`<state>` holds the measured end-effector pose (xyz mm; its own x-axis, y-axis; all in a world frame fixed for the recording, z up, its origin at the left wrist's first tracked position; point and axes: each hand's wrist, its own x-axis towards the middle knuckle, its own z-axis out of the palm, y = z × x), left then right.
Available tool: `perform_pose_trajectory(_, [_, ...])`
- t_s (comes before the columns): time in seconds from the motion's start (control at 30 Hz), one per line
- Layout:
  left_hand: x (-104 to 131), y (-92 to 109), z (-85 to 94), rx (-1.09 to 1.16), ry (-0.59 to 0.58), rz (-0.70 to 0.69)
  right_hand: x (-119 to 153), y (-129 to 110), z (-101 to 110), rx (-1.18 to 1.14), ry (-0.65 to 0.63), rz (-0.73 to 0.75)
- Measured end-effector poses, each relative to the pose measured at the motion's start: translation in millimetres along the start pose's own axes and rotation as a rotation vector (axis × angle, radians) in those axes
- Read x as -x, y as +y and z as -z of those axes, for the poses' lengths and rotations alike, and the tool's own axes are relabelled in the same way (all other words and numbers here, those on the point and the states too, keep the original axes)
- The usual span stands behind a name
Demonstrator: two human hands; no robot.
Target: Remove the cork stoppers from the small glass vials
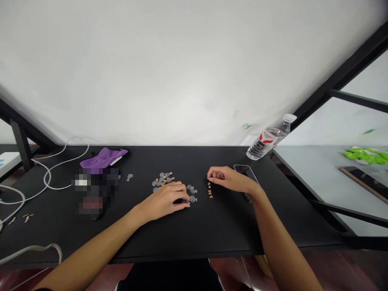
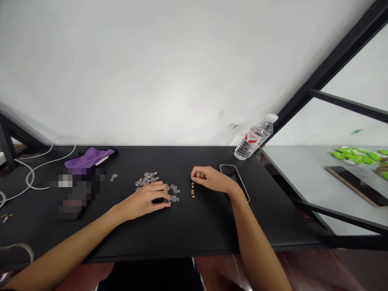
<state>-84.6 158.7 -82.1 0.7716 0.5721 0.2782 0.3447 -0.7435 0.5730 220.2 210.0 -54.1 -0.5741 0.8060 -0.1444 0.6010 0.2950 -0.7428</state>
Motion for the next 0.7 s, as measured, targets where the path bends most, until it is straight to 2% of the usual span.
perform_pose_trajectory(0.17, [-1, 0, 0.3, -0.012, 0.007, -0.008, -3, -2, -4, 0.003, 0.055, 0.02])
perform_pose_trajectory(0.7, [-1, 2, 0.9, -0.122, 0.018, -0.064, -8, -3, -14, -0.009, 0.099, 0.083])
